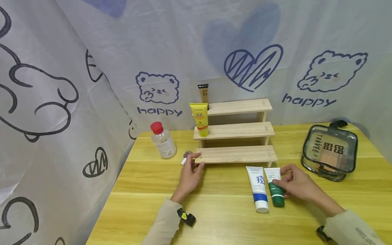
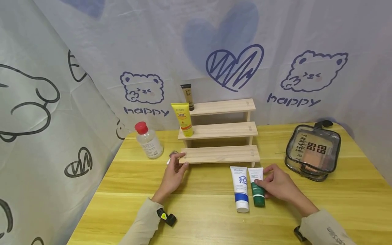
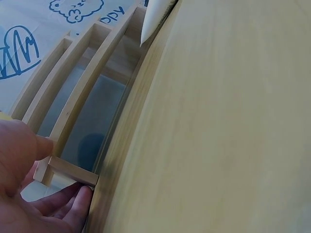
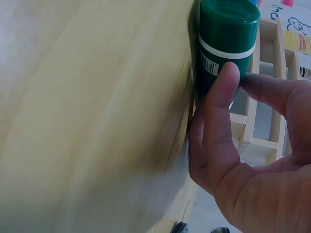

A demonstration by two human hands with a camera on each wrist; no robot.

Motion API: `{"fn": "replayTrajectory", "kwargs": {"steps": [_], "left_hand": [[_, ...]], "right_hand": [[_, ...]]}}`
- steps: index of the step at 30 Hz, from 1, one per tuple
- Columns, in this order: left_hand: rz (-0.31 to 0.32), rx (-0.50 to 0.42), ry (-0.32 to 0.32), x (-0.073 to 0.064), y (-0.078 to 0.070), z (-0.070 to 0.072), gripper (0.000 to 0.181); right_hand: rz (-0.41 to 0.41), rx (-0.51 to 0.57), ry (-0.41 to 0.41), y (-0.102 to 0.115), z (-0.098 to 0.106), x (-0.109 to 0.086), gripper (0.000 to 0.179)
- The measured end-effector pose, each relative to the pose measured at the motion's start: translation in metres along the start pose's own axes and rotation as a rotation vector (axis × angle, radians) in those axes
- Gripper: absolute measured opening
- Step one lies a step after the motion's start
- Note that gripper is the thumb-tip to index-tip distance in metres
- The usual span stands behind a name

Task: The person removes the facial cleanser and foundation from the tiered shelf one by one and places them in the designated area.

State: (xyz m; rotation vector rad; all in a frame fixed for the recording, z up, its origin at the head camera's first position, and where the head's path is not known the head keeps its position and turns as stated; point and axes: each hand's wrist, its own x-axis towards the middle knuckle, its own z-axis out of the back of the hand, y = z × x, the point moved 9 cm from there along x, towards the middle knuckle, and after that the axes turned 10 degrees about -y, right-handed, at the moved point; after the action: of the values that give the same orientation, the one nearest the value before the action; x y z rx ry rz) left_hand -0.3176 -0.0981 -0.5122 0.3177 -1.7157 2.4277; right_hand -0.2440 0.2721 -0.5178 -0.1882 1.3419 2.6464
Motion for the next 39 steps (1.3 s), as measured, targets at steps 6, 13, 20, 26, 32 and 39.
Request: {"fn": "replayTrajectory", "kwargs": {"steps": [6, 13, 20, 26, 32, 39], "left_hand": [[0.016, -0.004, -0.004, -0.001, -0.002, 0.001, 0.039], [0.004, -0.007, 0.006, -0.001, -0.003, 0.0, 0.039], [-0.011, -0.018, -0.001, -0.002, -0.004, 0.001, 0.038], [-0.009, -0.022, -0.005, -0.001, -0.003, 0.0, 0.038], [-0.006, -0.03, -0.012, 0.0, -0.004, 0.002, 0.037], [0.009, -0.028, -0.009, 0.001, -0.003, 0.003, 0.037]], "right_hand": [[0.016, -0.032, -0.02, 0.003, 0.005, 0.002, 0.056], [0.102, -0.084, -0.094, 0.016, 0.012, 0.004, 0.055], [0.19, -0.035, -0.143, 0.042, 0.011, 0.007, 0.046], [0.301, 0.059, -0.171, 0.076, 0.009, 0.01, 0.039], [0.322, 0.125, -0.171, 0.109, 0.0, 0.019, 0.041], [0.379, 0.24, -0.129, 0.147, -0.017, 0.034, 0.039]]}}
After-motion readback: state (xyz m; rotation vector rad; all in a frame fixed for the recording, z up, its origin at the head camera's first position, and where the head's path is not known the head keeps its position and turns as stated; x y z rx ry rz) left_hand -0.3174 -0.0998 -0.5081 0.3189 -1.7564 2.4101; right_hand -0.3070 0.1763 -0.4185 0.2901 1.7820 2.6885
